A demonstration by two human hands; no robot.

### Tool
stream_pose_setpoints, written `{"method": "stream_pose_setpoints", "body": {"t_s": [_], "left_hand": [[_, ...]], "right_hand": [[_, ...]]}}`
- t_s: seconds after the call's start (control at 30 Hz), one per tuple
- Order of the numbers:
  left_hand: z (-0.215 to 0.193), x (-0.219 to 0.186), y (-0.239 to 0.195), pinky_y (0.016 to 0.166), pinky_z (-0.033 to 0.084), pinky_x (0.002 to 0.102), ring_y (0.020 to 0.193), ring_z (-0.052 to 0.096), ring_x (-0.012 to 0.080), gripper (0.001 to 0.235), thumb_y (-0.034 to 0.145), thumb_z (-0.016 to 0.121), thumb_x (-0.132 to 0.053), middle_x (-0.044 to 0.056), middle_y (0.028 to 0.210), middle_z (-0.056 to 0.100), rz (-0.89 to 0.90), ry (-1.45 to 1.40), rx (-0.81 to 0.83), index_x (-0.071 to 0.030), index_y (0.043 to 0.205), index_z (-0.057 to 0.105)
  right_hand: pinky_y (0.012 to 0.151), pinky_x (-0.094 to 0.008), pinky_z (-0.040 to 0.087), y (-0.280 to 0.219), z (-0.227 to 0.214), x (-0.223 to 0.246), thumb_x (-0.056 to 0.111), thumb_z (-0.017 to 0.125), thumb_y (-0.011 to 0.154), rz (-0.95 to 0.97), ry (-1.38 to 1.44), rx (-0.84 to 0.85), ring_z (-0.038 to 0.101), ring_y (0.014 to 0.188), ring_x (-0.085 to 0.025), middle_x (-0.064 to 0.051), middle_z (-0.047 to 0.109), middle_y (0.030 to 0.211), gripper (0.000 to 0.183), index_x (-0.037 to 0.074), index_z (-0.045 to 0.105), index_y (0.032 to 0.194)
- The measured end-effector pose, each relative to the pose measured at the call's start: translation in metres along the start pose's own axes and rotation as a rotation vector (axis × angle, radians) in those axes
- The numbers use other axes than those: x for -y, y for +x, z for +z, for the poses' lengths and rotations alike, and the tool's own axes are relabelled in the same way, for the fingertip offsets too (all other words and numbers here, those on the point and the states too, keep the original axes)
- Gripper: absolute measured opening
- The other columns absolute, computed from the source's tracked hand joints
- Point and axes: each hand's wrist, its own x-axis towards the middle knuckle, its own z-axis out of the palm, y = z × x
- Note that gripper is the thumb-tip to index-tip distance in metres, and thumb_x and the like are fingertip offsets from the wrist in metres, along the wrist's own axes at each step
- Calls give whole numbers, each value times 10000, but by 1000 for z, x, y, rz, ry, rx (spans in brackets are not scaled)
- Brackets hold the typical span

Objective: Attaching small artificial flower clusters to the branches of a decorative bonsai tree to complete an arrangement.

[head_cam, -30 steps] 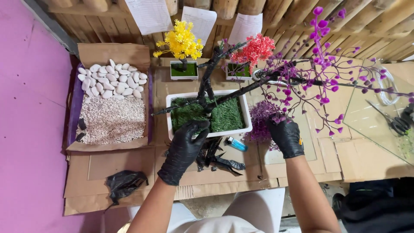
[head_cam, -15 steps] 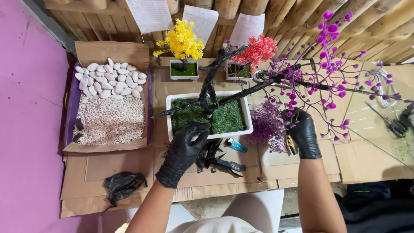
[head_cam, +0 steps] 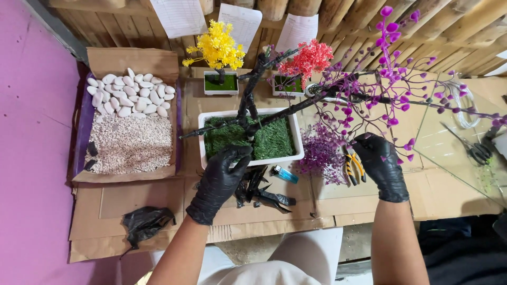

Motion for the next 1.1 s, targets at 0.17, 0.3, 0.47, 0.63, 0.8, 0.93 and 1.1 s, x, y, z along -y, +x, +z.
{"method": "stream_pose_setpoints", "body": {"t_s": [0.17,0.3,0.47,0.63,0.8,0.93,1.1], "left_hand": [[6,3,-3,820,619,427,917,743,353,186,876,814,-127,129,924,776,7,57,-9,-106,1059,786],[16,11,-10,832,622,419,940,735,329,230,896,801,-123,104,997,771,71,130,-50,-141,1123,775],[51,-44,-19,820,625,374,949,752,250,209,901,795,-180,22,1010,775,-4,81,-42,-200,1108,772],[101,-92,-18,816,659,414,1006,753,229,215,880,810,-173,42,995,787,-295,-420,122,-146,1085,751],[137,-105,-19,864,643,366,961,713,143,375,824,833,-2,105,1016,763,-476,-905,22,-55,1180,727],[135,-81,-30,814,619,338,910,653,77,221,872,811,-54,40,918,742,-571,-814,-70,-61,1081,740],[108,-87,-19,753,547,328,867,595,51,153,886,826,-166,12,874,737,-503,-635,-107,-146,1027,771]], "right_hand": [[901,-442,532,-18,-13,36,224,789,977,-97,73,-44,701,934,-344,-157,730,898,156,112,764,1083],[918,-438,534,-28,-30,55,66,763,975,-181,224,9,687,908,-320,-196,720,915,76,30,750,1041],[906,-357,549,-61,-46,85,18,783,916,-45,539,-32,651,894,-182,-127,711,908,144,18,727,1049],[903,-323,622,-85,-25,89,-22,715,922,75,1089,-118,720,880,-208,-120,688,908,105,-15,674,1018],[907,-460,639,-103,40,73,-122,655,909,305,1615,32,753,915,-413,-261,725,961,104,-61,688,987],[840,-510,652,-120,47,93,-147,655,899,352,1558,58,738,838,-425,-327,689,880,76,-124,672,970],[980,-387,581,-131,17,139,52,692,955,-8,937,1,685,1037,-186,-157,755,1053,164,5,745,1103]]}}
